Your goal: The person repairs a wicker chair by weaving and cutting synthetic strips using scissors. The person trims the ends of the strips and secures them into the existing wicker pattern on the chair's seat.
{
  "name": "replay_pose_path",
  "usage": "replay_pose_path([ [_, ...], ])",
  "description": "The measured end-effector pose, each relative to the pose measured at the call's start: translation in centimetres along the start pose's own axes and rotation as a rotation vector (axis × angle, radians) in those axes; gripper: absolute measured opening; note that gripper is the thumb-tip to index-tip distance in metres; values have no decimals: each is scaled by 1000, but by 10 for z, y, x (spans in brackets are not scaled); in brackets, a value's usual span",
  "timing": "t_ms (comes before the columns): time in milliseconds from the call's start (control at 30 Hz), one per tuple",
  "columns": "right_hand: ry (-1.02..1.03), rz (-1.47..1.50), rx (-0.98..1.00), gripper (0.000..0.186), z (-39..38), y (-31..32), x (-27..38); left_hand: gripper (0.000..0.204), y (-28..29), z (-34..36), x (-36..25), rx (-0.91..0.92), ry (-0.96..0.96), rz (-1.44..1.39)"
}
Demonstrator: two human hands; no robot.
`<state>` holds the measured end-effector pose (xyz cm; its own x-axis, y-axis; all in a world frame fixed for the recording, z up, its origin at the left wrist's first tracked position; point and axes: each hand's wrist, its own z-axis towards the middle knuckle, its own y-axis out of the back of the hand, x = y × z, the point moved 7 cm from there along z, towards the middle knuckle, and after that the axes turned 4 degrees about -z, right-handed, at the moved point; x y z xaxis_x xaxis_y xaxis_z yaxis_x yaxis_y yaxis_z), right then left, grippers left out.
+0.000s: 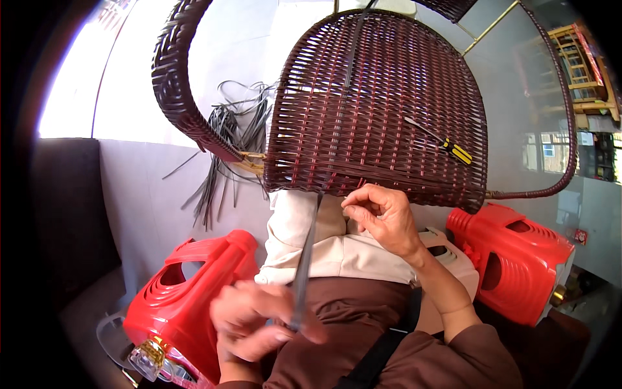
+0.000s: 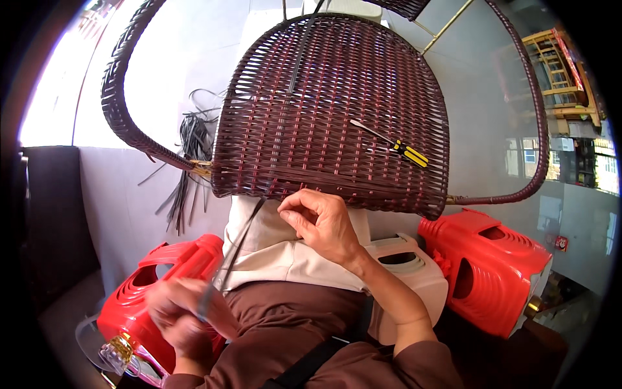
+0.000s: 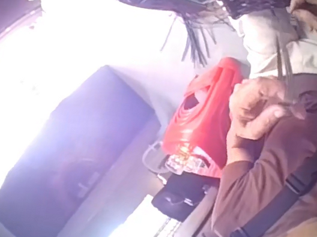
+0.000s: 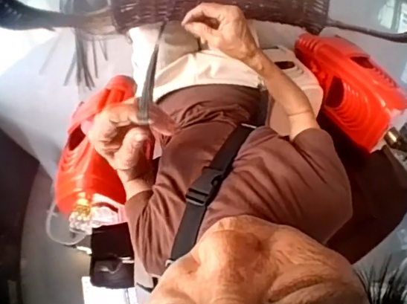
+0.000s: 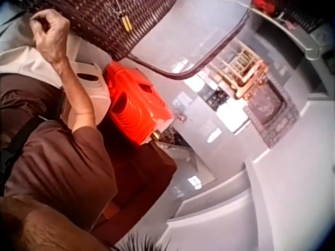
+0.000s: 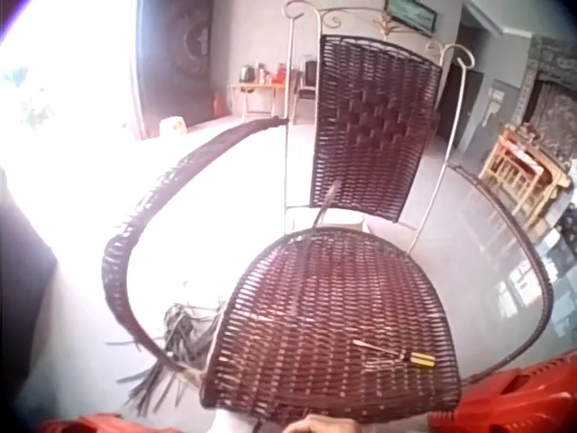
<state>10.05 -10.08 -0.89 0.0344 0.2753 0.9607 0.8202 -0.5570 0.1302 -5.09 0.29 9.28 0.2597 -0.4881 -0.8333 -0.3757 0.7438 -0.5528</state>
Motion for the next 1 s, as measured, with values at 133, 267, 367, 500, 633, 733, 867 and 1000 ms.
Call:
replay_pose_path([
  [133, 91, -89, -93, 4, 8, 14, 9, 26, 5, 65, -22, 66, -69, 159],
  [267, 114, -155, -139, 5, 16, 22, 15, 47, 18, 103, -15, 196, -13, -88],
  [367, 154, -209, -144, 5, 18, 20, 7, 51, -11, 120, -10, 276, 2, -147],
  [500, 153, -199, -85, 5, 16, 6, 5, 53, -29, 126, -6, 273, 10, -43],
  [633, 149, -238, -92, 5, 14, 3, 1, 52, -27, 130, 2, 268, 15, -50],
  [733, 150, -246, -107, 6, 14, 0, 1, 54, -29, 122, -3, 294, 24, -58],
  [867, 215, -310, -156, 8, 18, 0, 8, 39, -15, 94, -17, 179, 36, 134],
  [1000, 263, -350, -198, 9, 24, 9, 10, 25, 16, 49, -25, 49, -48, 282],
])
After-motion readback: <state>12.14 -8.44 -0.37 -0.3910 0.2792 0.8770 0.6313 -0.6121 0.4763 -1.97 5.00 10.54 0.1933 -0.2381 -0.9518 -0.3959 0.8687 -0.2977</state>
